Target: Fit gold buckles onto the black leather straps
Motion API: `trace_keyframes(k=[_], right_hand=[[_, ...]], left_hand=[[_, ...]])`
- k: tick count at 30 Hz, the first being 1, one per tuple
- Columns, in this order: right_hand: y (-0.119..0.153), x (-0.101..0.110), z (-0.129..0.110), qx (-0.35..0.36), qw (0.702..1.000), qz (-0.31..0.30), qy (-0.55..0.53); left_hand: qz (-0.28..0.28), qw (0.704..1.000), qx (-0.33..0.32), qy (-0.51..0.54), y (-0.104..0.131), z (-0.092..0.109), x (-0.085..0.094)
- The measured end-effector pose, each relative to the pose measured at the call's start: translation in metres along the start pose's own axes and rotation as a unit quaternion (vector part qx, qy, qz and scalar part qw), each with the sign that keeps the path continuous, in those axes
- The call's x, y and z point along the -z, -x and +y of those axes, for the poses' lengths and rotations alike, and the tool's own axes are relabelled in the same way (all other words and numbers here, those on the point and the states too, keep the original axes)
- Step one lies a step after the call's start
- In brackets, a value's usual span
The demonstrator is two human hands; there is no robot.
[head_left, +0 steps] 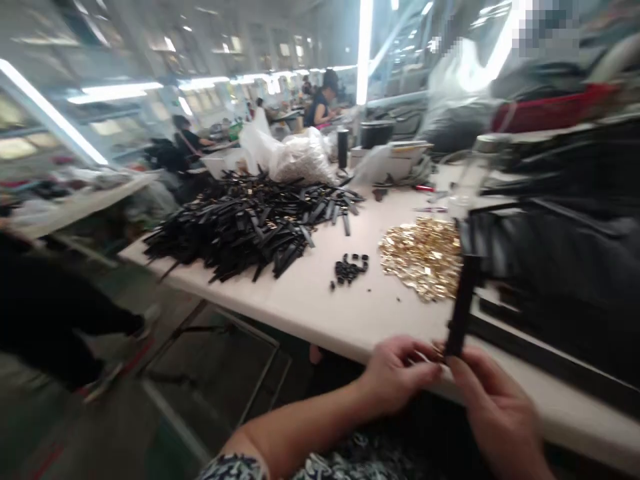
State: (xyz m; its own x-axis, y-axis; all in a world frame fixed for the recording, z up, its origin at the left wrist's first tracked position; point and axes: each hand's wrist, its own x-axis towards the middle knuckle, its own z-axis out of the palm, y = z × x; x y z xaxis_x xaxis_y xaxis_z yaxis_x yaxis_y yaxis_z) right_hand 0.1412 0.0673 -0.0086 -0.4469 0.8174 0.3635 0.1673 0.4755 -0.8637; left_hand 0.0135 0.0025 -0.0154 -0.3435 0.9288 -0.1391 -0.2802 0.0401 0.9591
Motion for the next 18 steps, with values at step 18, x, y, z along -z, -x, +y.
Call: trace_keyframes(k=[18], right_hand=[[-0.021,0.010,0.011,-0.139,0.986,0.005,-0.091]], left_hand=[[0.025,0.965,-0.057,-0.254,-0.059,0.043,0.082]])
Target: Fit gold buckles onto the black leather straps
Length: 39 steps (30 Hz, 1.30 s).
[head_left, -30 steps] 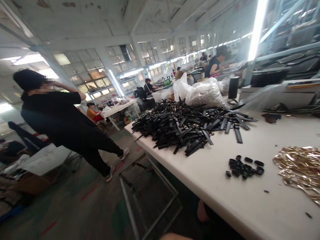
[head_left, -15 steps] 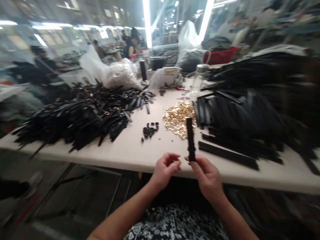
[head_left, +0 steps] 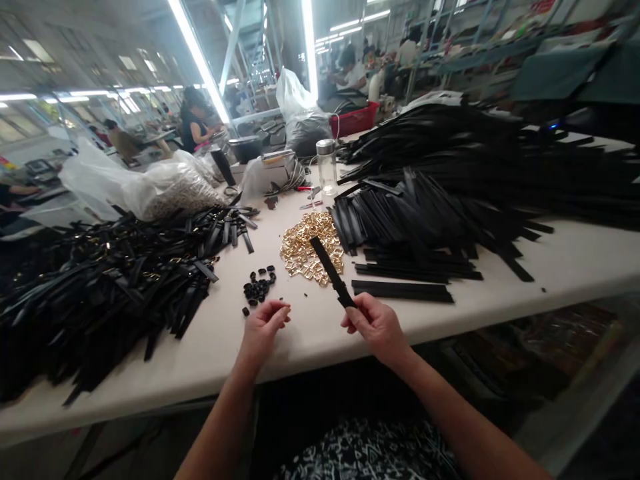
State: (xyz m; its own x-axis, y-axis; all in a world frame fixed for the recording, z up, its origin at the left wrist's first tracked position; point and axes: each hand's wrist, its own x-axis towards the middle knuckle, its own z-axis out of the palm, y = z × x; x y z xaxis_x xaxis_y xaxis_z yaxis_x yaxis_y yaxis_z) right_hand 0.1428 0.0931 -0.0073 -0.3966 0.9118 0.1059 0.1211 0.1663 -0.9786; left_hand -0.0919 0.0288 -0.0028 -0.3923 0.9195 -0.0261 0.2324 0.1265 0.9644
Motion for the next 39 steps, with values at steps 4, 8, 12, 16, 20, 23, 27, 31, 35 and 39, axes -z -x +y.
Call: trace_keyframes(k=[4,8,12,16,20,23,27,31,35,39], right_hand=[[-0.009,0.003,0.009,-0.016,0.999,0.046,-0.004],[-0.008,0.002,0.015,-0.014,0.999,0.047,0.006],[-0.006,0.000,0.018,-0.004,0.999,0.040,0.035],[-0.006,-0.001,0.018,0.004,0.997,0.049,0.065],[-0.005,-0.001,0.018,0.006,0.996,0.051,0.079],[-0.004,-0.001,0.019,0.010,0.995,0.048,0.088],[-0.005,-0.001,0.023,0.014,0.995,0.044,0.093],[-0.004,-0.003,0.023,0.008,0.996,0.042,0.072],[0.002,-0.013,0.012,-0.010,0.999,0.017,0.030],[0.009,-0.029,-0.003,-0.026,0.999,-0.035,-0.010]], left_hand=[[0.027,0.994,-0.030,-0.105,-0.040,-0.003,0.020],[0.110,0.978,-0.033,-0.175,-0.060,-0.002,0.063],[0.134,0.957,-0.013,-0.257,-0.051,-0.002,0.098],[0.115,0.942,-0.014,-0.314,-0.031,-0.004,0.099],[0.082,0.929,-0.016,-0.360,-0.021,-0.009,0.088],[0.080,0.925,-0.026,-0.370,-0.018,-0.011,0.084],[0.098,0.946,-0.012,-0.308,-0.015,-0.017,0.083],[0.108,0.978,0.013,-0.177,-0.011,-0.025,0.075],[0.100,0.995,0.018,-0.010,-0.002,-0.025,0.051],[0.075,0.986,0.044,0.140,0.011,-0.011,0.019]])
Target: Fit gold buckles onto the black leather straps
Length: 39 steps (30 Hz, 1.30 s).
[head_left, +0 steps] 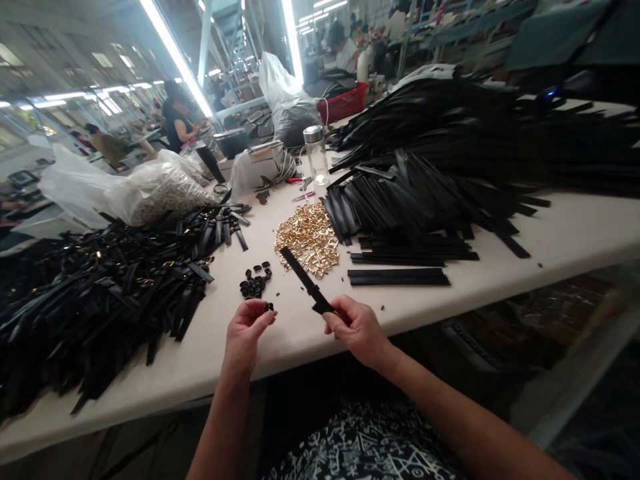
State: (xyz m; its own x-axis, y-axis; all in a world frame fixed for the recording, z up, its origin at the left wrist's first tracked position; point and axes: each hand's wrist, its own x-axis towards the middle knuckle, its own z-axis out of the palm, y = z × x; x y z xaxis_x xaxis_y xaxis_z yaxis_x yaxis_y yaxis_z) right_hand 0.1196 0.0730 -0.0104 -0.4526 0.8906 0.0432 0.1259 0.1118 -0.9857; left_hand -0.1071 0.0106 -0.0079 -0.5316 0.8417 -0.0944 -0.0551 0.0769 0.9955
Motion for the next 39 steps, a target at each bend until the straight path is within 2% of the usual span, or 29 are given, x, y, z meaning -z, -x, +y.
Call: trace_keyframes(k=[5,10,19,26,31,33,35,39], right_hand=[[-0.001,-0.012,-0.011,0.001,0.999,-0.027,-0.042],[-0.004,-0.016,-0.015,-0.001,0.996,-0.036,-0.082],[0.002,-0.012,-0.015,0.003,0.996,-0.060,-0.072],[0.005,-0.007,-0.014,-0.004,0.993,-0.103,-0.051],[0.006,-0.005,-0.016,0.024,0.991,-0.128,-0.033],[0.006,-0.003,-0.017,0.037,0.989,-0.144,-0.023],[0.007,-0.001,-0.018,0.045,0.988,-0.145,-0.010],[0.006,-0.002,-0.015,0.026,0.994,-0.108,-0.014]], left_hand=[[-0.041,0.996,0.011,0.084,0.019,0.012,-0.032],[-0.050,0.993,-0.026,0.104,0.026,0.016,-0.045],[-0.101,0.991,-0.077,0.053,0.025,0.009,-0.043],[-0.163,0.981,-0.105,-0.028,0.029,0.016,-0.040],[-0.211,0.973,-0.075,-0.061,0.029,0.014,-0.044],[-0.215,0.970,-0.070,-0.088,0.029,0.012,-0.044],[-0.206,0.965,-0.093,-0.130,0.029,0.012,-0.045],[-0.198,0.953,-0.145,-0.176,0.035,0.014,-0.048]])
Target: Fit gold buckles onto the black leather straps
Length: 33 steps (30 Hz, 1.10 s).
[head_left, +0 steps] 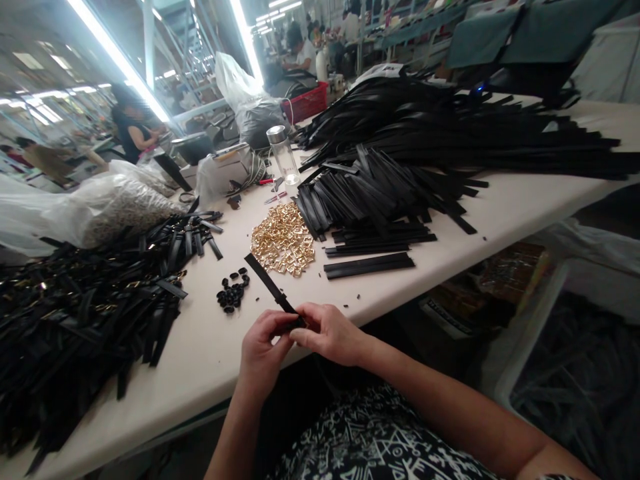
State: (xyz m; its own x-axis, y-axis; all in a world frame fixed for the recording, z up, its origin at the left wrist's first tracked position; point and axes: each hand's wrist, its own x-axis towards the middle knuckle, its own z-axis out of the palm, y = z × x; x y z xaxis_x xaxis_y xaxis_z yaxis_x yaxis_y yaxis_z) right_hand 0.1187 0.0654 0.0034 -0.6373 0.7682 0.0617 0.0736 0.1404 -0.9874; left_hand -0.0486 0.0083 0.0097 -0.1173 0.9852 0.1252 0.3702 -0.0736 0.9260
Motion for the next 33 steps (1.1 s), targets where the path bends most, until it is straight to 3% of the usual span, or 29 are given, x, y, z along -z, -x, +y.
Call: trace_keyframes(k=[5,9,13,19,24,30,33], right_hand=[[-0.001,-0.003,0.004,-0.020,0.995,0.032,-0.089],[0.002,-0.002,0.001,-0.024,0.995,0.035,-0.088],[0.004,-0.003,0.000,-0.005,0.999,0.039,-0.023],[0.003,-0.004,-0.001,-0.003,0.998,0.047,0.029],[0.005,-0.002,-0.003,-0.004,0.995,0.063,0.075],[0.008,-0.001,-0.004,0.001,0.995,0.026,0.100],[0.010,-0.006,0.000,-0.038,0.997,0.010,0.072]], left_hand=[[0.011,0.988,0.073,0.138,0.006,0.001,-0.006],[0.095,0.942,0.152,0.282,0.001,-0.001,-0.007],[0.150,0.904,0.176,0.360,-0.009,0.002,-0.009],[0.140,0.897,0.199,0.368,-0.006,0.005,-0.017],[0.124,0.912,0.186,0.344,0.005,-0.001,-0.028],[0.088,0.949,0.165,0.252,0.006,-0.011,-0.013],[0.085,0.946,0.215,0.229,0.009,-0.017,-0.008]])
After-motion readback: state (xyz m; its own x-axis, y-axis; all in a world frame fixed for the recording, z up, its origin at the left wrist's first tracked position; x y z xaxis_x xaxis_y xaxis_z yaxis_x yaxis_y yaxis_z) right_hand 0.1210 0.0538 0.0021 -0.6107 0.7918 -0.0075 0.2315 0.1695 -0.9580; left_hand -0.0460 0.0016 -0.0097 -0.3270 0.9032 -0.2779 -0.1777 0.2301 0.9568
